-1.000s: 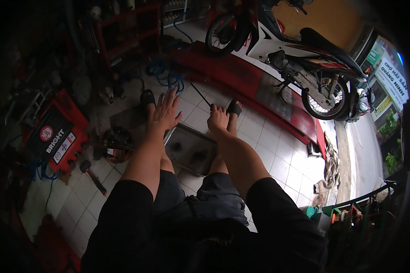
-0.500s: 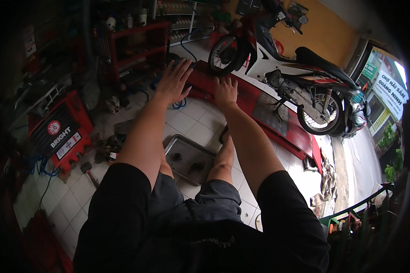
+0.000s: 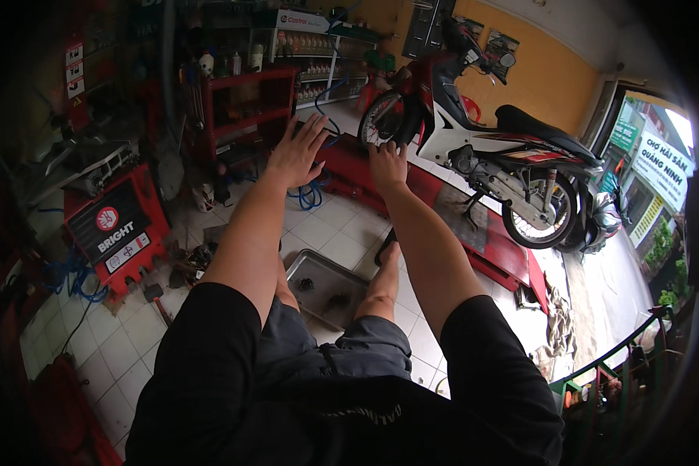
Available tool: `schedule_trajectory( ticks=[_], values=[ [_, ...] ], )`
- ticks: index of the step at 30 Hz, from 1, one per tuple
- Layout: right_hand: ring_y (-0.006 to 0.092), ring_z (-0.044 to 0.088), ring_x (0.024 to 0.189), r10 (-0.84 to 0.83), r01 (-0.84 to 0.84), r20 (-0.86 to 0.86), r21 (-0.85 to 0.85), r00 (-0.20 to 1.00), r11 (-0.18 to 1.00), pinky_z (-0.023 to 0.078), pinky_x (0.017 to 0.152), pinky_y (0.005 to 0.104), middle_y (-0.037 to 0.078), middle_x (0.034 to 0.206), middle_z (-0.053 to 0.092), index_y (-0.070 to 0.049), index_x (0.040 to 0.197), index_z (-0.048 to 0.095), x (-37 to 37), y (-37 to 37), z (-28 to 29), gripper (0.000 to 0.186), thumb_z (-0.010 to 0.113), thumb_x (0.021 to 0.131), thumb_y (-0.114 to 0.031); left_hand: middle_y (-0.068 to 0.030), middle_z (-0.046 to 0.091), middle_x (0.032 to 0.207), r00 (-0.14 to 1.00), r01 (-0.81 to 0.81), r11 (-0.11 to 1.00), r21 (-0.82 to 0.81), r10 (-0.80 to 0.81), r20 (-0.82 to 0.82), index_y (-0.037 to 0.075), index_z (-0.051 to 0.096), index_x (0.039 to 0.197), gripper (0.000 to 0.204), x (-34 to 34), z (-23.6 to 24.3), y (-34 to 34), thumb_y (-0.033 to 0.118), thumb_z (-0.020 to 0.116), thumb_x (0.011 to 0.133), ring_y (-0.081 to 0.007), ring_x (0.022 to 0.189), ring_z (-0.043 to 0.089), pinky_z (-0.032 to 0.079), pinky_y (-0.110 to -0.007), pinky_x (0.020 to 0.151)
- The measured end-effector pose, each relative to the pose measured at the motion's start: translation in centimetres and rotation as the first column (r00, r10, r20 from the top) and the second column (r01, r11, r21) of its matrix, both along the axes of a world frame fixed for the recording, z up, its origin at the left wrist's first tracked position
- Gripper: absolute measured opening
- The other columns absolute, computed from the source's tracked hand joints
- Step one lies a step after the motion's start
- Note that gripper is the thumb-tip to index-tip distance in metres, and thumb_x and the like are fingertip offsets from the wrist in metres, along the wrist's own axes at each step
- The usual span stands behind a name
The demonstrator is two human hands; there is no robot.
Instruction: The person sits in a workshop and uses a screwdriver to disassemble a cylindrical mechanical part, removing a small internal component and placing it into a metal tray. They then handle a larger, dark mechanical housing, using the screwdriver to manipulate its internal parts before placing it into the tray.
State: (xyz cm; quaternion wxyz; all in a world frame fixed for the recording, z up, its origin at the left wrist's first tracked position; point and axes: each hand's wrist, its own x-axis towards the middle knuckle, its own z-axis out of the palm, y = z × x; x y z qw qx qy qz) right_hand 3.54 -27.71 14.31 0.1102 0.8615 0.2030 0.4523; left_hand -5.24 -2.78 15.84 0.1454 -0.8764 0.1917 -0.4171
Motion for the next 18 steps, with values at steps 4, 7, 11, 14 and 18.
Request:
schedule_trajectory(
  ticks=[4, 7, 11, 14, 18],
  values=[
    [0.0287, 0.062, 0.112, 0.024, -0.024, 0.045, -0.003, 0.999, 1.000, 0.035, 0.109, 0.0572, 0.010, 0.103, 0.070, -0.011, 0.107, 0.064, -1.4, 0.2, 1.1, 0.018, 0.055, 0.092, -0.017, -0.0152, 0.014, 0.166, 1.000, -0.020, 1.000, 0.014, 0.020, 0.009, 0.004, 0.037, 0.149, 0.071, -2.1, 1.2, 0.3, 0.043, 0.058, 0.094, -0.0316, 0.155, 0.011, 0.009, -0.056, 0.125],
    [0.0294, 0.062, 0.112, 0.045, -0.045, 0.088, -0.002, 0.995, 0.999, 0.035, 0.110, 0.0568, 0.011, 0.103, 0.070, -0.011, 0.105, 0.066, -2.4, 0.2, 2.3, 0.018, 0.056, 0.091, -0.017, -0.0155, 0.014, 0.166, 0.999, -0.013, 1.000, 0.024, 0.012, 0.043, 0.004, 0.036, 0.149, 0.071, -3.0, 1.9, 0.5, 0.042, 0.059, 0.094, -0.0317, 0.155, 0.011, 0.009, -0.057, 0.125],
    [0.0297, 0.061, 0.112, 0.033, -0.033, 0.093, 0.000, 0.995, 0.999, 0.034, 0.111, 0.0561, 0.011, 0.103, 0.070, -0.012, 0.104, 0.066, -4.0, -0.1, 3.8, 0.018, 0.056, 0.091, -0.017, -0.0154, 0.013, 0.166, 0.998, -0.045, 0.998, 0.039, 0.044, 0.042, 0.004, 0.035, 0.150, 0.072, -4.7, 3.0, -0.1, 0.043, 0.057, 0.094, -0.0316, 0.155, 0.009, 0.007, -0.057, 0.125],
    [0.0304, 0.058, 0.116, 0.002, 0.000, 0.077, -0.020, 0.997, 1.000, 0.032, 0.111, 0.0554, 0.012, 0.107, 0.069, -0.013, 0.115, 0.065, -5.1, 0.5, 4.7, 0.026, 0.059, 0.090, -0.018, -0.0154, 0.012, 0.167, 0.995, -0.088, 0.995, 0.054, 0.084, 0.057, 0.004, 0.037, 0.151, 0.073, -6.2, 3.6, 0.4, 0.046, 0.055, 0.095, -0.0313, 0.156, 0.008, 0.007, -0.057, 0.125],
    [0.0331, 0.056, 0.121, -0.010, 0.010, 0.136, 0.001, 0.991, 1.000, 0.030, 0.114, 0.0594, 0.012, 0.112, 0.068, -0.012, 0.118, 0.063, -3.7, 0.6, 5.6, 0.029, 0.060, 0.091, -0.022, -0.0152, 0.010, 0.167, 0.990, -0.136, 0.988, 0.068, 0.133, 0.050, 0.006, 0.035, 0.153, 0.078, -7.5, 4.8, 0.8, 0.052, 0.056, 0.093, -0.0310, 0.156, 0.005, 0.003, -0.057, 0.126]
  ],
)
